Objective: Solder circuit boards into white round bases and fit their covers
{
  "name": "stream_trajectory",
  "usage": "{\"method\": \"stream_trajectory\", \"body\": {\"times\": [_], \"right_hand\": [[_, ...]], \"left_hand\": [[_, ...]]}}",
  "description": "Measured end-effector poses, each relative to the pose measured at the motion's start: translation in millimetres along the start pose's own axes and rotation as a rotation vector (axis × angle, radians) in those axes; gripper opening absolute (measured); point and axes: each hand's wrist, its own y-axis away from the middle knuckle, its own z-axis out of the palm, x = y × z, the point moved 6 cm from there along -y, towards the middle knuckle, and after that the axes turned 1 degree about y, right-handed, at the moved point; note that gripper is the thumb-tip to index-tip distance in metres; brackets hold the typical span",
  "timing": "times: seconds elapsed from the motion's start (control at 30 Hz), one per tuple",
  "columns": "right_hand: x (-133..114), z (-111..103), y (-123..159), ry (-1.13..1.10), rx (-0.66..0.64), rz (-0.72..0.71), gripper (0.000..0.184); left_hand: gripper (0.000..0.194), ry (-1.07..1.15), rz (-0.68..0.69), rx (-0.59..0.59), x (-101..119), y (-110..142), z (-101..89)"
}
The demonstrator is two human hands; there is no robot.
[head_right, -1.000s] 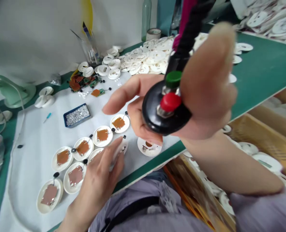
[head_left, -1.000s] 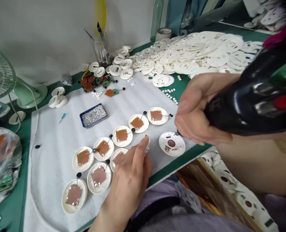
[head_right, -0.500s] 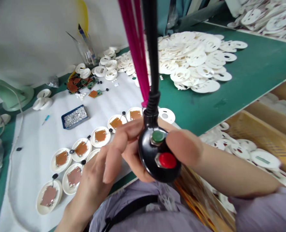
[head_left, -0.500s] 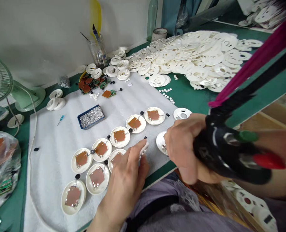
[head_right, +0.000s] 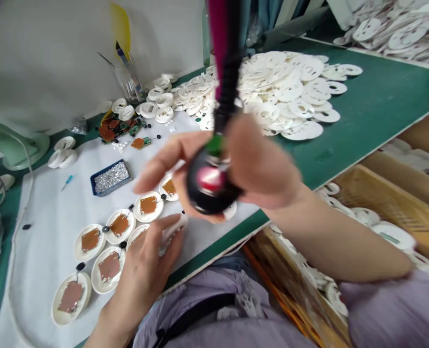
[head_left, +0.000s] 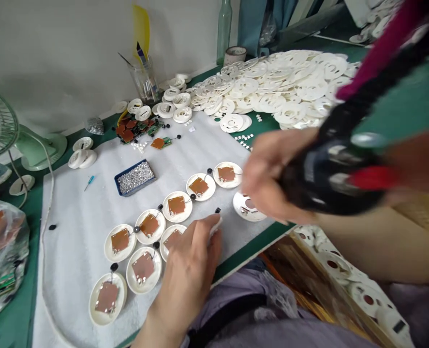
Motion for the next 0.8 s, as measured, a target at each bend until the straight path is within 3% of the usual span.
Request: {"method": "stream_trajectory", "body": {"times": [0.03, 0.13, 0.23, 0.4, 0.53, 0.67, 0.8], "right_hand": [[-9.5, -2.6, -7.5, 0.022, 0.029, -0.063, 0.051], [-33.9, -17.9, -25.7, 0.152, 0.382, -0.299, 0.03], [-36.8, -17.9, -39.5, 0.27, 0.513, -0.299, 0.032], [-37.3, -12.1, -43.8, 0.36, 0.425, -0.331, 0.037], [-34.3, -16.2, -43.3, 0.314, 0.453, -0.362, 0.042], [-31.4, -12.3, -45.3, 0.258, 0.366, -0.397, 0.032], [-30.9, -8.3, -33.4, 0.084, 0.336, -0.285, 0.035]], "left_hand": [[0.027, -0.008, -0.015, 0.012, -0.9, -0.3, 0.8], [0.025, -0.019, -0.044, 0.028, -2.4, -0.3, 2.9], [0.026, -0.014, -0.052, 0.024, -3.6, 1.1, 3.8], [0.024, -0.037, -0.046, 0.045, -6.5, 3.4, 1.7], [0.025, -0.028, -0.049, 0.035, -6.8, 2.5, 2.2], [0.026, -0.022, -0.045, 0.038, -4.7, 3.1, 1.1], [0.029, -0.047, -0.045, 0.036, -4.9, 3.6, -0.1]]}}
